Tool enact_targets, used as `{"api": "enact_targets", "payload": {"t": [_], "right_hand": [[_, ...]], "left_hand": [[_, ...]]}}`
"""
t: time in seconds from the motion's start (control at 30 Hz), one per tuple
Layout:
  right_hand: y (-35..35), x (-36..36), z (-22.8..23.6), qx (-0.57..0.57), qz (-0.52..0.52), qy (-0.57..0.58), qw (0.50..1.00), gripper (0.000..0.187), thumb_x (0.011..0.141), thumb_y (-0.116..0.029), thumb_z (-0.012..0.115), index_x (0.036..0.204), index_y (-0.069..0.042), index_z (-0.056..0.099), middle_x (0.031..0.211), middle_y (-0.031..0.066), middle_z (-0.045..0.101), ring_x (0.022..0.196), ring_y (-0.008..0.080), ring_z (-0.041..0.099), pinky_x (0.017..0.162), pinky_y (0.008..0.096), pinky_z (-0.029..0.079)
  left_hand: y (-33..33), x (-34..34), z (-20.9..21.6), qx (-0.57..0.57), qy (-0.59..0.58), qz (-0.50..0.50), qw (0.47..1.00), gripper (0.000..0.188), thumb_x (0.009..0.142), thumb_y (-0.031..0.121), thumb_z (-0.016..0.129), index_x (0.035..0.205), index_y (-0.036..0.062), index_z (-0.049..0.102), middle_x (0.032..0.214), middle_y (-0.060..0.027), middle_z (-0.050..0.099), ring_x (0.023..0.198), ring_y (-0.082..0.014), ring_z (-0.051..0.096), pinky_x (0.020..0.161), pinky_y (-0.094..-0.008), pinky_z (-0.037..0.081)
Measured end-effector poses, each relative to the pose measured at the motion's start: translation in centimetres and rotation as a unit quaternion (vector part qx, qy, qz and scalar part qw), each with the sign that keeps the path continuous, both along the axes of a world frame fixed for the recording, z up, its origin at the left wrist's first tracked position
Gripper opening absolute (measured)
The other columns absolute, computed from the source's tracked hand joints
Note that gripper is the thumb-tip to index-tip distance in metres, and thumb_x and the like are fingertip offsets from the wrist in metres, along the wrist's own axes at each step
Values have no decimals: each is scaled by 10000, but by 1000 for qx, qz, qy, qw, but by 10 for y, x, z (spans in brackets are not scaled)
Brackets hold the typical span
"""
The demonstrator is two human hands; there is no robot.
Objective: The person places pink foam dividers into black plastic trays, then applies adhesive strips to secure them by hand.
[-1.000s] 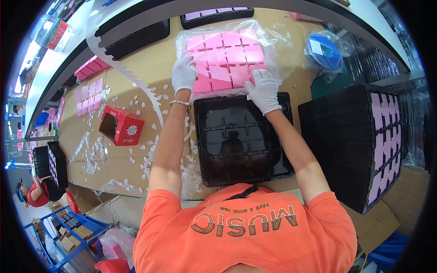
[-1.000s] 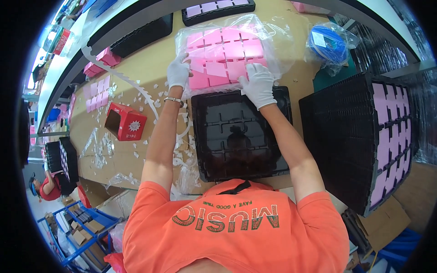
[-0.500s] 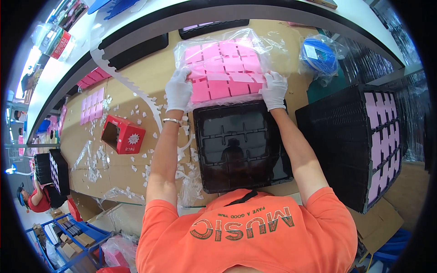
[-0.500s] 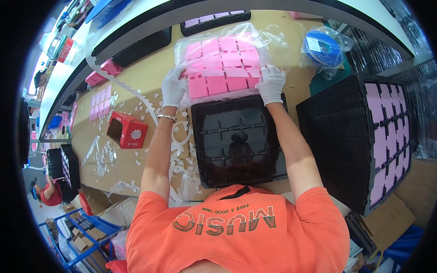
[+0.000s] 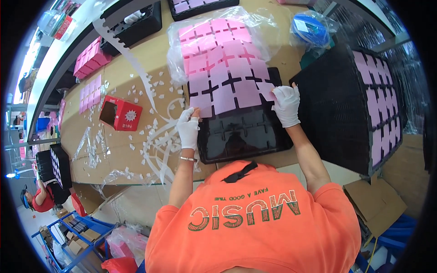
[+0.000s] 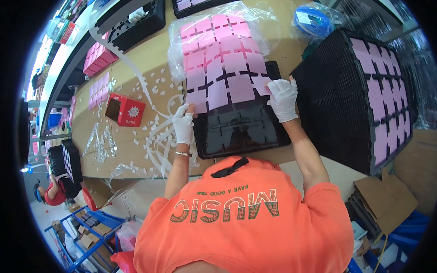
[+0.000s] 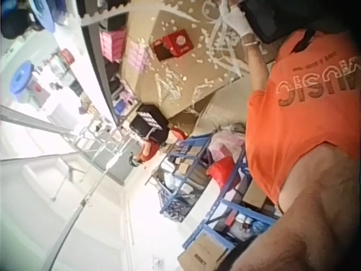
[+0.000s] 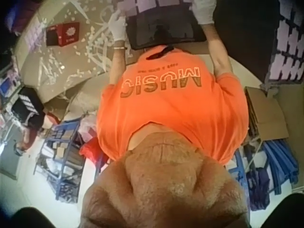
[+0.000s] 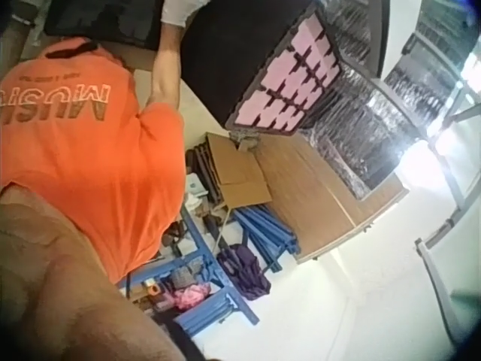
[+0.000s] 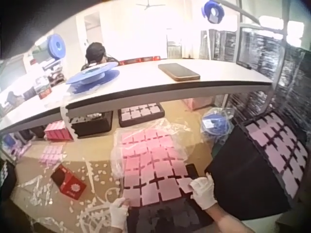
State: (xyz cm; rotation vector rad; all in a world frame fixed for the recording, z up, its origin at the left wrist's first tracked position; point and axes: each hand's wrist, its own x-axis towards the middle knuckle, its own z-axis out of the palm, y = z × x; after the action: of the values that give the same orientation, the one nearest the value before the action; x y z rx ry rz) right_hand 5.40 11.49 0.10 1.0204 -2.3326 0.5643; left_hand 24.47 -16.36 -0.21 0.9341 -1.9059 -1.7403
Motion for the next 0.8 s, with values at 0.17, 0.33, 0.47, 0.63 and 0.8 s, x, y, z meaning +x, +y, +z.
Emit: {"api": "enact_targets", "payload": {"t": [0.17,0.33,0.47,0.63,0.8], "right_hand": [[31,36,-1,12,7,-5,1000,231,669,-49,656,871,-153,617,863,20,573,881,236,578,1012,533,358],[52,63,-4,53,14,-18,998,199,671,-61,651,842,-154,610,867,8,567,900,220,567,1002,533,365],[62,76,-8,60,11,-31,998,182,679,-71,644,836,-154,604,862,6,562,899,220,564,998,532,366],[72,89,-8,68,2,-52,996,157,695,-72,631,828,-149,600,849,9,557,886,223,561,997,529,364],[78,101,-13,71,-2,-60,996,156,694,-62,624,825,-144,603,848,12,559,884,225,561,1002,529,358]], "left_hand": [[29,41,-8,15,-11,5,1000,186,874,86,668,1038,-1,674,825,-1,642,644,-63,555,556,-205,429],[49,67,-5,-176,-64,-36,982,158,830,70,691,978,16,699,779,-44,642,603,-96,569,566,-265,461],[58,83,-14,-263,-88,-63,959,153,809,83,696,956,41,710,771,-70,659,559,-152,597,544,-285,473],[66,96,-20,-212,-112,-73,968,140,817,105,689,944,54,716,768,-76,668,579,-155,618,551,-285,482],[69,102,-20,-169,-152,-78,971,151,822,113,685,959,58,716,776,-77,673,597,-152,627,563,-286,488]]}}
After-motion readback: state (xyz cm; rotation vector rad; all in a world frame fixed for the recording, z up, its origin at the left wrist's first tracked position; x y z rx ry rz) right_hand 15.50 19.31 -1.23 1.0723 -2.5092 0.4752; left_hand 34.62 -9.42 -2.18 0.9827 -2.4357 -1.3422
